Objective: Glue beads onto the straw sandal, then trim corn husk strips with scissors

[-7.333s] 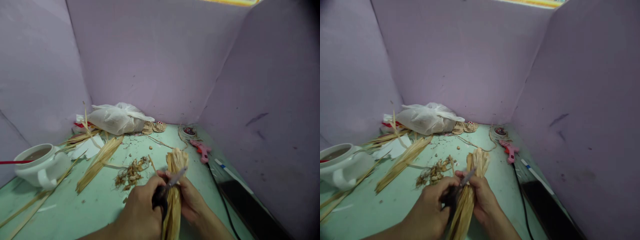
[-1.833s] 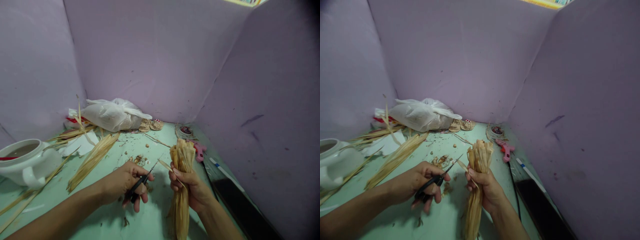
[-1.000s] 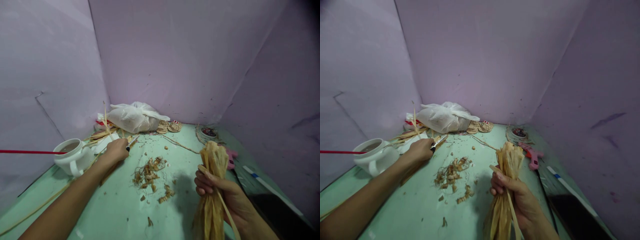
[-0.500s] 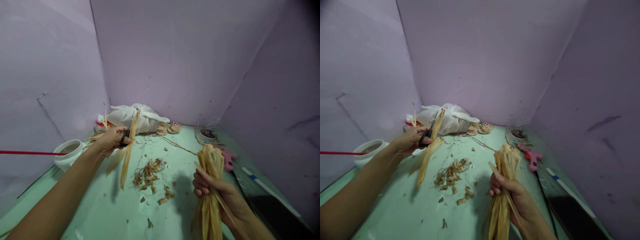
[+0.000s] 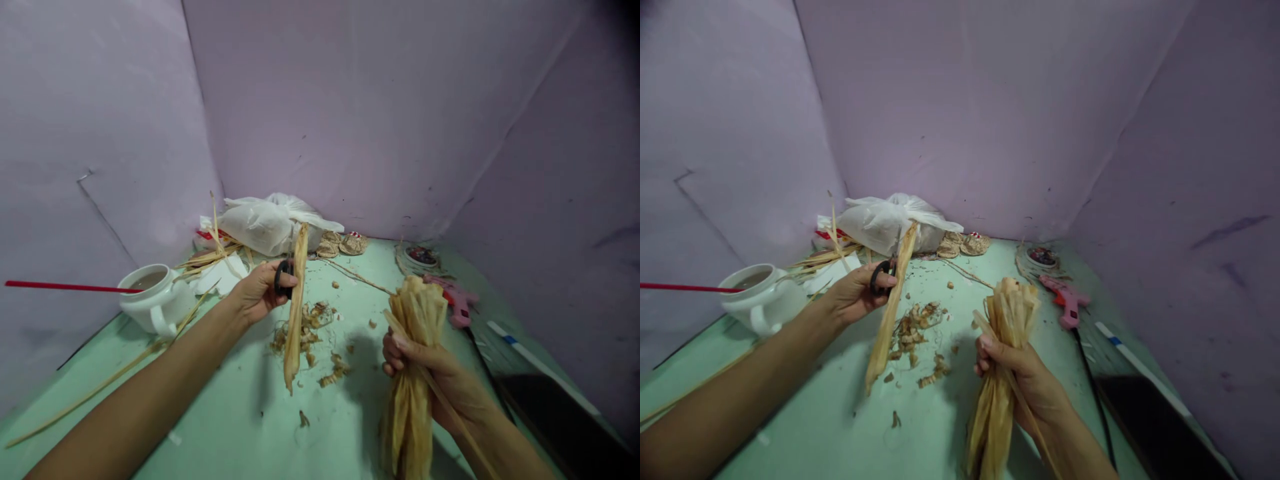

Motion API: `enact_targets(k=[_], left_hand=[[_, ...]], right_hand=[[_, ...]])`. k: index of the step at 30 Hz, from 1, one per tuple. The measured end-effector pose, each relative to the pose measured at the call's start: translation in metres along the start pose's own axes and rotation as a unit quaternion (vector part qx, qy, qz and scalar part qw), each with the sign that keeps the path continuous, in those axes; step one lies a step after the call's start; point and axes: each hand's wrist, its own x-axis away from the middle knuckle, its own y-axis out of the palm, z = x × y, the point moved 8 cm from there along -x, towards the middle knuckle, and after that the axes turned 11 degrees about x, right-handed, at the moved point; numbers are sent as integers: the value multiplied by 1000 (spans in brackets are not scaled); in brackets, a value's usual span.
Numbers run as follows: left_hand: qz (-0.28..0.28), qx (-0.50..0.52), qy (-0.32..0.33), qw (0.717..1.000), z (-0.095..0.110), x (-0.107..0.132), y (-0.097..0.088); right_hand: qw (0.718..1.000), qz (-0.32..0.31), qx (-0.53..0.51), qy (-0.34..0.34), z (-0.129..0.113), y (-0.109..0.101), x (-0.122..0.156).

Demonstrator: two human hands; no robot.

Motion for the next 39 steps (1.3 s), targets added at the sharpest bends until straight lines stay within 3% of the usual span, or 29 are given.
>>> enact_targets(k=[5,8,13,17,23,29,35,39], left_hand=[[-77,24,-56,995,-29,7,17],[-124,8,-74,990,-37,15,26],[-158,-43,-89,982,-47,26,41],[-192,-52,-132,971,-69,36,53],[-195,-83,-207,955,-103,45,60],[-169,-73,-199,962,-98,42,55],[-177,-83,-209,958,-104,43,52],[-126,-128,-169,969,-96,30,40]], right_hand=[[996,7,65,-64,-7,8,6],[996,16,21,-86,-14,8,7],[987,110,-69,-99,-21,-13,1],[978,153,-108,-88,-17,-20,-2],[984,102,-103,-108,-16,-11,-6],[979,144,-98,-105,-16,-18,-4],[984,113,-57,-128,-16,-12,-5],[974,173,-76,-127,-17,-23,-5]])
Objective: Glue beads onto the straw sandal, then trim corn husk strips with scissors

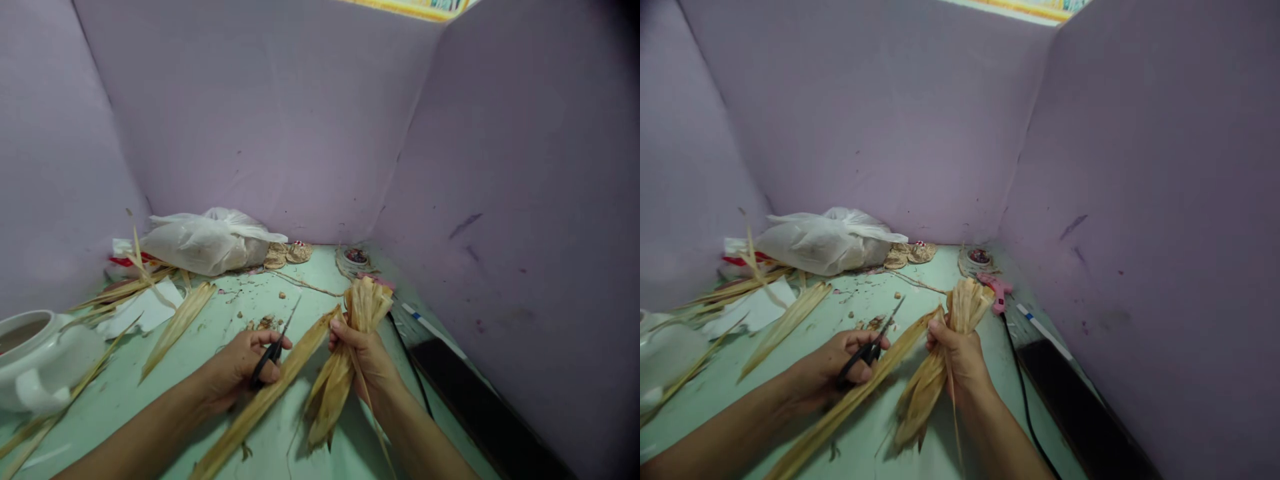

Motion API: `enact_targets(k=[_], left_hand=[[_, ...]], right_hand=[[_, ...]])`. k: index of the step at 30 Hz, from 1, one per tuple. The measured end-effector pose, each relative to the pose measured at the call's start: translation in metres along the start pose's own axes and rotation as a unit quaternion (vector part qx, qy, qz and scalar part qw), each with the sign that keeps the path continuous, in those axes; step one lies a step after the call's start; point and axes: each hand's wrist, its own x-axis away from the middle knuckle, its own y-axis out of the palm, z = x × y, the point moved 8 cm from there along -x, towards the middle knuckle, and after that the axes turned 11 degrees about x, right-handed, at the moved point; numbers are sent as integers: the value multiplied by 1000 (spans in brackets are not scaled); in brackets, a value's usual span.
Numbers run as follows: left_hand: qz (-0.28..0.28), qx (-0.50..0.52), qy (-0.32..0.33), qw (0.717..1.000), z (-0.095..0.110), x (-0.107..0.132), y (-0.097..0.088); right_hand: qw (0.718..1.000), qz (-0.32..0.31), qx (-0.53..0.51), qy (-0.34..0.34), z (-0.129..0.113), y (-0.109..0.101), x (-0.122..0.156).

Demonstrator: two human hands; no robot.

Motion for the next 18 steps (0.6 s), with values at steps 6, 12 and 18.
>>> enact_targets(k=[6,12,18], left_hand=[[90,13,30,995,21,-2,-26],[132,40,49,989,29,-4,-39],[261,-151,99,948,67,7,-77]], right_hand=[[998,36,-26,40,2,-5,-3],[998,46,-34,25,1,-10,-5],[998,48,-39,31,-4,-14,-7]])
